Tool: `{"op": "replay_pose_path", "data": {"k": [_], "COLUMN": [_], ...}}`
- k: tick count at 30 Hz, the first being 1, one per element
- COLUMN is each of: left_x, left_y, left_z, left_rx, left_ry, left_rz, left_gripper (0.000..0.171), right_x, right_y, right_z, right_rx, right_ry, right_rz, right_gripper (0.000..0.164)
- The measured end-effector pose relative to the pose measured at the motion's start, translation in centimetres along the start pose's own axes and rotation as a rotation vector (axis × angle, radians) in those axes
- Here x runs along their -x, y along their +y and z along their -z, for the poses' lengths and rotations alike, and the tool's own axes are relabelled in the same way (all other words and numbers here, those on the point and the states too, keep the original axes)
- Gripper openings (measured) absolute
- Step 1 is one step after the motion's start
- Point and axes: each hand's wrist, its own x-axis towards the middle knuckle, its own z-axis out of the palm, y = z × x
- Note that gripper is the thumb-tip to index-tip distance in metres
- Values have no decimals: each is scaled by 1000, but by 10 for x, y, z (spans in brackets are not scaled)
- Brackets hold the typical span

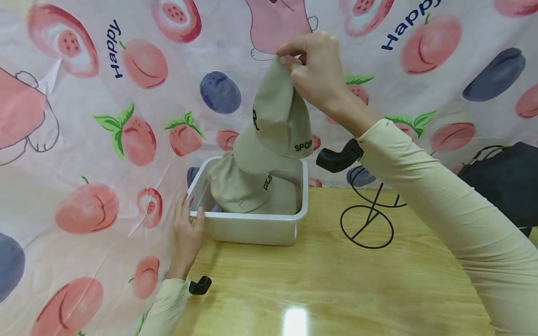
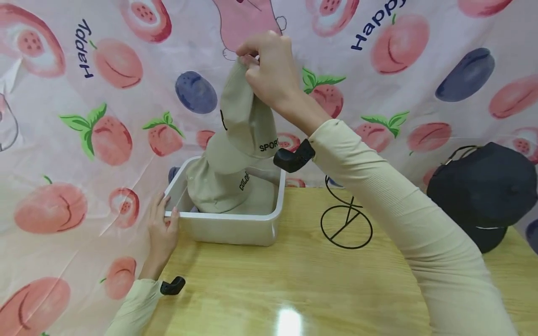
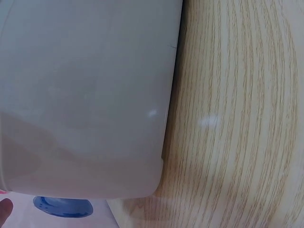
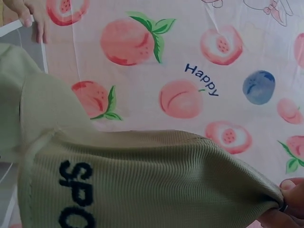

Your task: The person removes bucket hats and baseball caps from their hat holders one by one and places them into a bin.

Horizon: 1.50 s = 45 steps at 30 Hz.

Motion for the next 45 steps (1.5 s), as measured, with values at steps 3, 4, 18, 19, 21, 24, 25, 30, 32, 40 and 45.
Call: {"op": "replay_pose_path", "data": {"k": [3,4,18,19,21,24,25,30,32,40,45], "left_x": [3,4,1,1,1,1,1,0,0,0,0], "left_y": [0,0,2,3,3,4,4,4,4,3,2], "left_z": [1,2,2,2,2,2,2,1,0,0,-1], "left_rx": [-5,-6,-17,-17,-20,-25,-27,-27,-24,-18,-21], "left_ry": [-4,-6,-13,-13,-11,-8,-7,-1,0,13,10], "left_rz": [11,15,14,15,17,19,20,20,21,30,21], "left_gripper": [44,44,46,46,46,46,46,45,45,45,44], "right_x": [-1,-1,-20,-22,-24,-23,-22,-10,-4,20,32], "right_y": [-4,-5,-24,-25,-27,-25,-23,-2,6,34,46], "right_z": [-13,-17,-57,-60,-65,-76,-80,-96,-99,-102,-98], "right_rx": [-4,-11,-100,-111,-124,-157,-160,-144,-140,-79,-74], "right_ry": [9,12,-38,-36,-39,-63,-76,-157,-188,-256,-342], "right_rz": [14,16,12,15,12,-15,-24,-62,-67,10,-55], "right_gripper": [24,24,23,23,22,22,23,22,21,16,17]}}
